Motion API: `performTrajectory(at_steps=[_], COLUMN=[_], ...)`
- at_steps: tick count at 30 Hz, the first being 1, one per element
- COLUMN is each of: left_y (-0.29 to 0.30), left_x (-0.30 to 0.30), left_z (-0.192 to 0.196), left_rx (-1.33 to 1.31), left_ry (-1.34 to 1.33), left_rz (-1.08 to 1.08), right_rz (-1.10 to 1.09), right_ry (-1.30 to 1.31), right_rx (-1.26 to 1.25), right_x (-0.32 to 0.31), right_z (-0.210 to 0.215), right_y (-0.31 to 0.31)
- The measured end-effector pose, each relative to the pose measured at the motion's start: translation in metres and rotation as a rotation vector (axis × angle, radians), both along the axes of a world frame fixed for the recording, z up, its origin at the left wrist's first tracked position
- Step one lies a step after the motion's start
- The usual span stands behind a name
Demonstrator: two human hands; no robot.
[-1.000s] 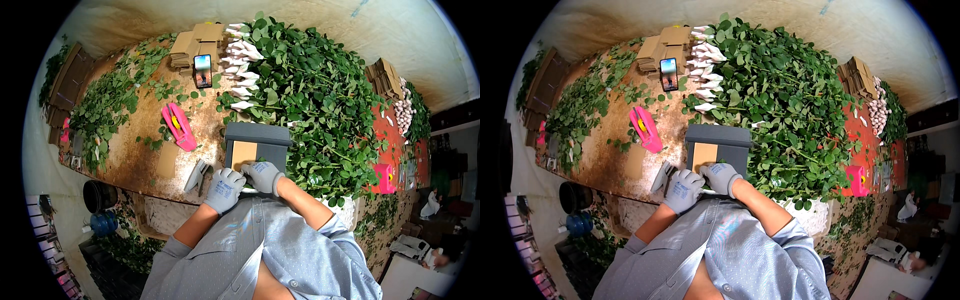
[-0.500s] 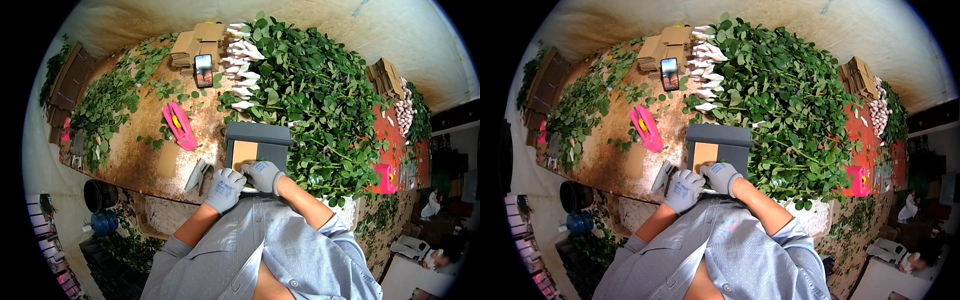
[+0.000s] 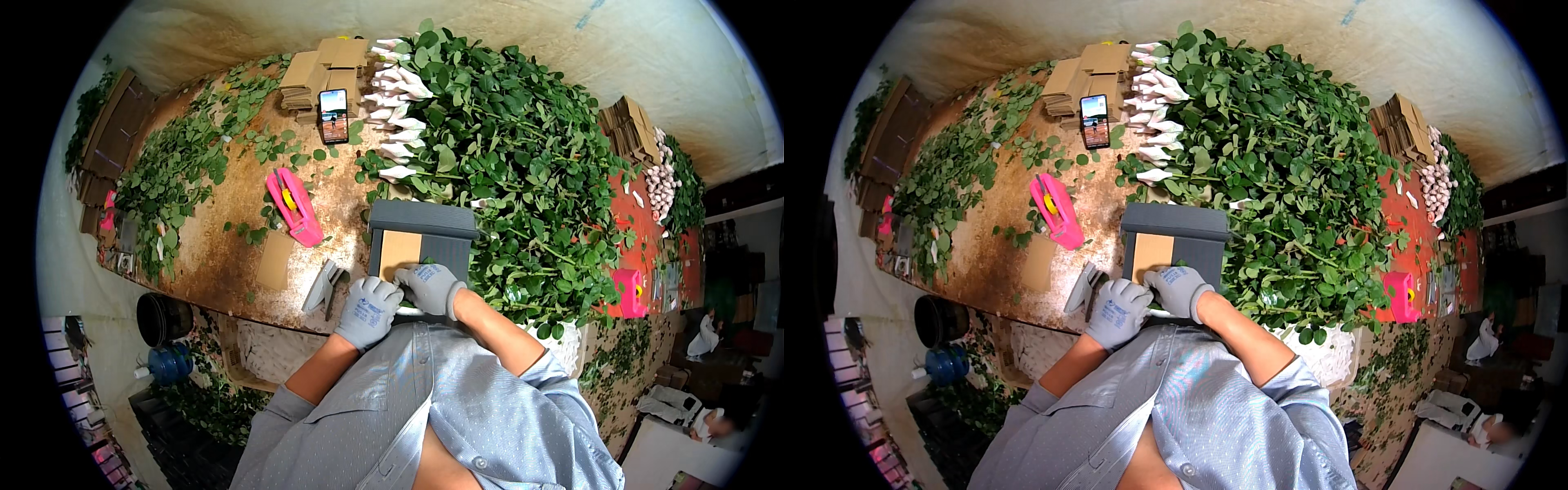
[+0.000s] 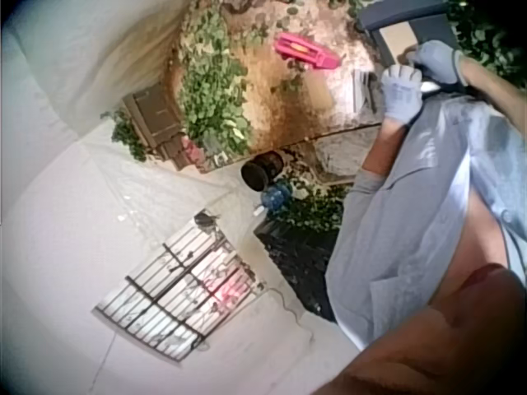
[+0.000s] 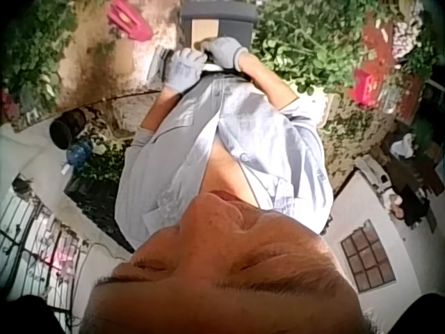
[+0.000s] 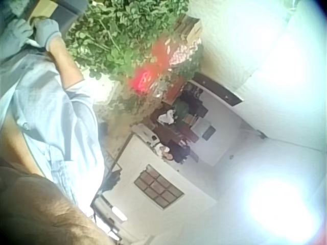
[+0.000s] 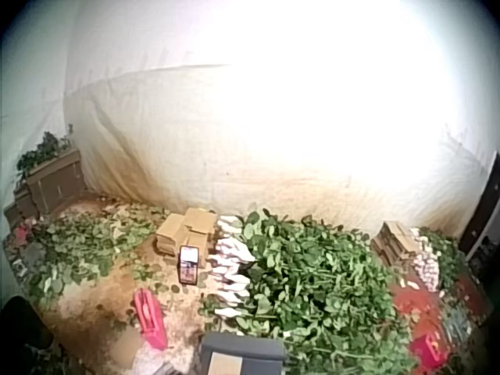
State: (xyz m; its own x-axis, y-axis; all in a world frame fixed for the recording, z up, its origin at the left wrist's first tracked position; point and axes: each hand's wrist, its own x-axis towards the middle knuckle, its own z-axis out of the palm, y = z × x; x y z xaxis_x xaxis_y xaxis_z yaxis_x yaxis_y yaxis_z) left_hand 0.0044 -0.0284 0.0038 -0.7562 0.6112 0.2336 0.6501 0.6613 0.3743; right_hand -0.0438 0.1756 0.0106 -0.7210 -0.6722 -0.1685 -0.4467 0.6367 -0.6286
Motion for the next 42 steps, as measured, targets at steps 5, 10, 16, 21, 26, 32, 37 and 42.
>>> performTrajectory(at_steps=[5, 10, 16, 21, 26, 32, 37, 42], left_y=[0.000, 0.003, 0.003, 0.002, 0.002, 0.001, 0.001, 0.001], left_x=[0.004, 0.005, 0.004, 0.002, 0.002, 0.002, 0.001, 0.002], left_z=[-0.001, 0.002, -0.002, -0.001, -0.002, -0.004, -0.003, -0.004], left_rx=[-0.024, -0.033, -0.052, -0.061, -0.064, -0.040, -0.042, -0.049], left_ry=[0.031, 0.053, 0.007, 0.001, -0.006, -0.007, -0.011, -0.018], left_rz=[-0.001, 0.073, 0.070, 0.050, 0.047, 0.045, 0.040, 0.048], right_rz=[-0.003, -0.004, -0.003, -0.007, -0.014, -0.019, -0.020, -0.017], right_ry=[-0.023, -0.010, -0.018, -0.032, -0.031, -0.038, -0.016, -0.024], right_rx=[0.014, 0.015, -0.001, -0.028, -0.040, -0.038, -0.040, -0.038], right_x=[0.000, 0.000, 0.000, -0.001, -0.001, 0.000, 0.001, 0.001], right_z=[0.001, -0.002, -0.004, -0.006, -0.005, -0.003, -0.007, -0.007], right_y=[0.000, 0.001, 0.001, 0.001, 0.001, 0.001, 0.002, 0.001])
